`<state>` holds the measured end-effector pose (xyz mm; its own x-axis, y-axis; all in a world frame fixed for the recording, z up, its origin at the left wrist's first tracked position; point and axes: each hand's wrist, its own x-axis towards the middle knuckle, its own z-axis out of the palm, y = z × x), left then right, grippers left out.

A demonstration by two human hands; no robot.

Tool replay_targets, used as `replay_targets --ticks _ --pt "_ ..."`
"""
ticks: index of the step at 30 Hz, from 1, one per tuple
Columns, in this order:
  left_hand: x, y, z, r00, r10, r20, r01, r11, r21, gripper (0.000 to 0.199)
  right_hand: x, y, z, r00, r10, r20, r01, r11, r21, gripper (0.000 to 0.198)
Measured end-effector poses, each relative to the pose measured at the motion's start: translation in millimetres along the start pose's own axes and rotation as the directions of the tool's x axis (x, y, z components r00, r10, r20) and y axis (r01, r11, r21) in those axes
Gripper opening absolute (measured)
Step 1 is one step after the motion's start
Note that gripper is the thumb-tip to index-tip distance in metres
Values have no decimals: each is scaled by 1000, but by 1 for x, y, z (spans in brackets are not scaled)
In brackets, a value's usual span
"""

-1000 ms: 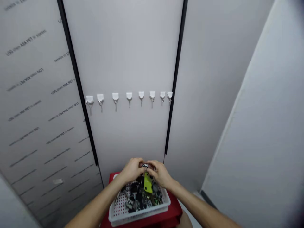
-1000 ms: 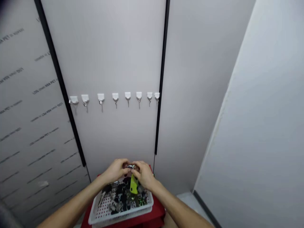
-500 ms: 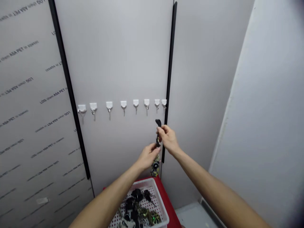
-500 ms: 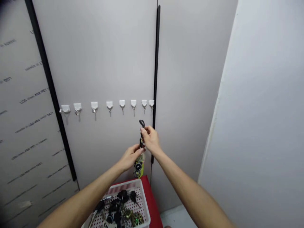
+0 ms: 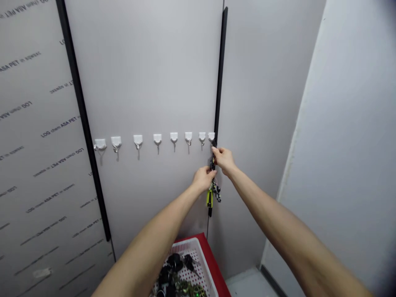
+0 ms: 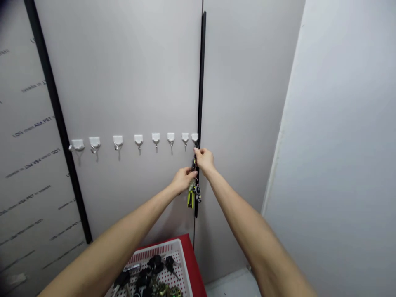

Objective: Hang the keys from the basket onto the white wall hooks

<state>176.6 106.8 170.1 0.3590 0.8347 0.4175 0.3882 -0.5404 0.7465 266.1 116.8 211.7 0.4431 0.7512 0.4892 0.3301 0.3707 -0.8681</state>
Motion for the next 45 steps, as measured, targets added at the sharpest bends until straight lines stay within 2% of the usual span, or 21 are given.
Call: replay_targets --ticks 3,7,12,14,16,17,18,19,20,21,22,24,25,28,31,33,35,39,42,45 --pt "3 -5 6 1000 -15 16 15 1000 18 24 2 4 1 998 41 43 -38 997 -64 20" --pt "3 -13 11 999 -21 29 20 999 29 22 2 12 3 998 25 62 -19 995 -100 19" --pt "-12 -25 2 998 -49 46 49 999 -3 34 2 22 -2 999 10 48 -2 985 -174 20" --pt "-27 -38 -4 995 -70 69 71 997 -13 31 -7 30 -5 996 -87 -22 78 965 -249 25" --pt "-50 -58 -10 993 -85 86 86 996 -5 27 -27 42 -6 969 -231 -84 192 925 -329 31" --pt "-64 -69 -13 991 -93 94 93 996 6 26 -42 49 -5 957 -281 -68 240 904 -355 32" --pt "-79 -82 -15 989 -102 103 101 995 21 25 -60 57 -4 954 -301 1 280 886 -369 31" --pt "-95 -95 -17 987 -117 112 113 993 40 24 -80 66 -1 948 -290 132 318 873 -369 29" --pt "-112 -108 -18 983 -137 121 131 989 62 24 -102 75 2 921 -249 301 353 861 -366 25" --pt "-128 -120 -19 980 -157 125 146 985 91 24 -123 85 5 848 -181 497 391 848 -357 22" --pt "-144 -131 -18 976 -177 123 161 979 126 24 -143 94 9 745 -108 659 431 832 -351 20" --pt "-170 -149 -17 972 -204 114 179 963 203 23 -177 113 18 595 41 802 498 765 -409 19" --pt "-181 -155 -15 970 -213 114 181 954 238 23 -189 121 22 556 103 825 538 712 -451 19" --pt "-203 -167 -10 965 -218 147 166 939 303 23 -209 138 31 527 191 828 649 538 -538 21" --pt "-210 -173 -6 962 -217 165 158 938 308 22 -216 145 37 527 177 831 697 470 -542 22" --pt "-211 -176 -6 963 -218 158 163 940 298 21 -216 145 37 536 168 827 690 478 -544 20" --pt "-211 -177 -6 963 -222 152 172 943 285 20 -214 144 36 548 154 822 656 532 -536 18" --pt "-207 -170 -6 972 -217 94 195 961 197 23 -204 137 31 583 96 807 481 760 -437 23" --pt "-198 -159 -4 976 -219 18 218 975 29 28 -196 126 29 608 33 793 359 880 -311 27" --pt "-184 -148 2 965 -262 24 258 922 -288 31 -190 113 31 642 -20 767 345 900 -265 28"
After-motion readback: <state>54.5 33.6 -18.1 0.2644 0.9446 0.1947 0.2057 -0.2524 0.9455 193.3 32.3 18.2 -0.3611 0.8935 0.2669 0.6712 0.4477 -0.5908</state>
